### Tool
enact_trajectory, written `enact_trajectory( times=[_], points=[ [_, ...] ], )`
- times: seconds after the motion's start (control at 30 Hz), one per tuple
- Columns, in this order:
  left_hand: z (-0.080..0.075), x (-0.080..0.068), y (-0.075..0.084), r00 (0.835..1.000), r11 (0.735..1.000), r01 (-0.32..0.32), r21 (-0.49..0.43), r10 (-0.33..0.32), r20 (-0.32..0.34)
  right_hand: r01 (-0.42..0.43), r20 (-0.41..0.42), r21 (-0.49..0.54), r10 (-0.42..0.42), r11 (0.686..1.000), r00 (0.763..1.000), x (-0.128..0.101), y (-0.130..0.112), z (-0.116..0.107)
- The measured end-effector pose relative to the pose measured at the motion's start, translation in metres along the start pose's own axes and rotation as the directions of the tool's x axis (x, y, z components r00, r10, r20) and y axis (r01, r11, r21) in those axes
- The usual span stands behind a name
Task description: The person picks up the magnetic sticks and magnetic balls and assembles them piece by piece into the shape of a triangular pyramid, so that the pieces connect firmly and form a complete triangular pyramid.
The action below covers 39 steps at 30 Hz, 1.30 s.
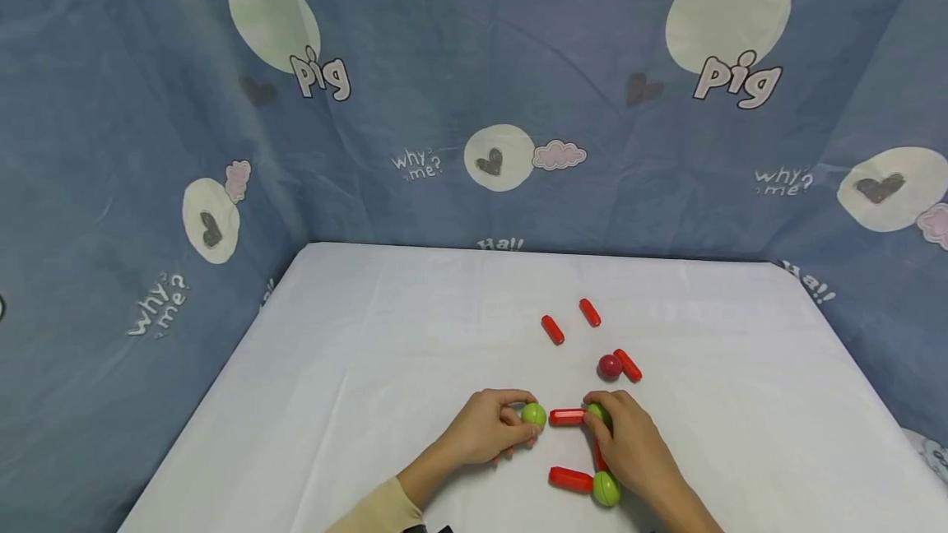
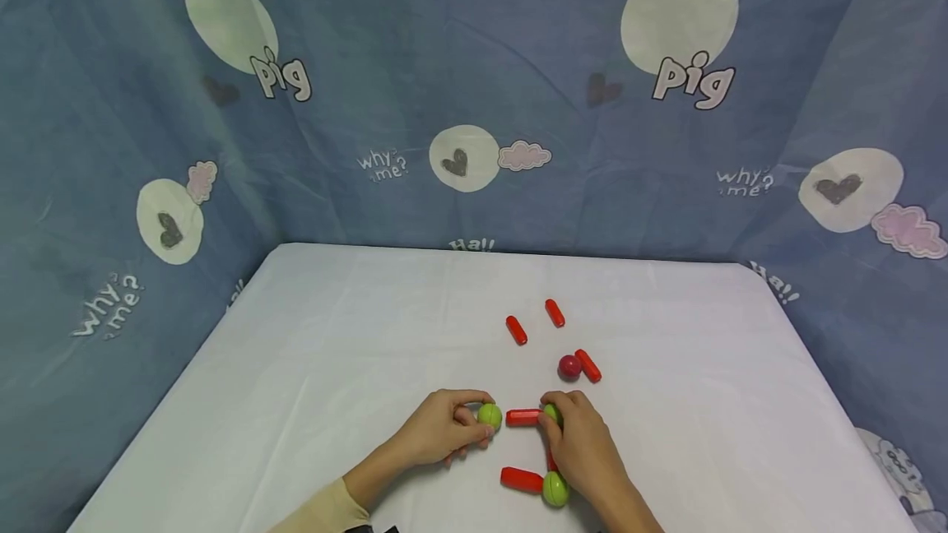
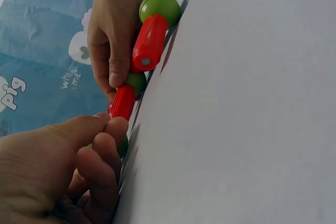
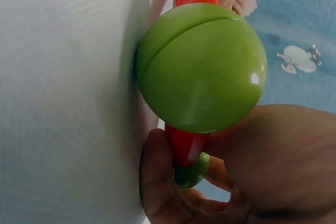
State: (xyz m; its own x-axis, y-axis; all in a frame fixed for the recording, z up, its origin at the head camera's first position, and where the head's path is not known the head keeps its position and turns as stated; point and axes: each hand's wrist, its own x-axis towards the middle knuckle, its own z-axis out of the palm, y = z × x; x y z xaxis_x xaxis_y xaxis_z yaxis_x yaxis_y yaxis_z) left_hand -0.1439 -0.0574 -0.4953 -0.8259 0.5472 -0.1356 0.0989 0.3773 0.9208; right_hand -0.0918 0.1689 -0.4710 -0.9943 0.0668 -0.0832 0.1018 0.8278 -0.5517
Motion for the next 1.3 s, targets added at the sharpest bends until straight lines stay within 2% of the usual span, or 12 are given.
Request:
enact_trajectory(
  times=[0.6,1.3],
  points=[
    [0.0063,0.0023,0.0035,1.0,1.0,-0.01,0.019,0.01,0.008,0.011,0.0,0.003,-0.011,1.0,1.0,-0.0021,0.0029,-0.0007],
    [0.0042,0.0005,0.0035,1.0,1.0,-0.01,0.007,0.01,-0.011,-0.007,0.008,-0.01,0.007,1.0,1.0,-0.0027,0.0009,-0.0002]
  ],
)
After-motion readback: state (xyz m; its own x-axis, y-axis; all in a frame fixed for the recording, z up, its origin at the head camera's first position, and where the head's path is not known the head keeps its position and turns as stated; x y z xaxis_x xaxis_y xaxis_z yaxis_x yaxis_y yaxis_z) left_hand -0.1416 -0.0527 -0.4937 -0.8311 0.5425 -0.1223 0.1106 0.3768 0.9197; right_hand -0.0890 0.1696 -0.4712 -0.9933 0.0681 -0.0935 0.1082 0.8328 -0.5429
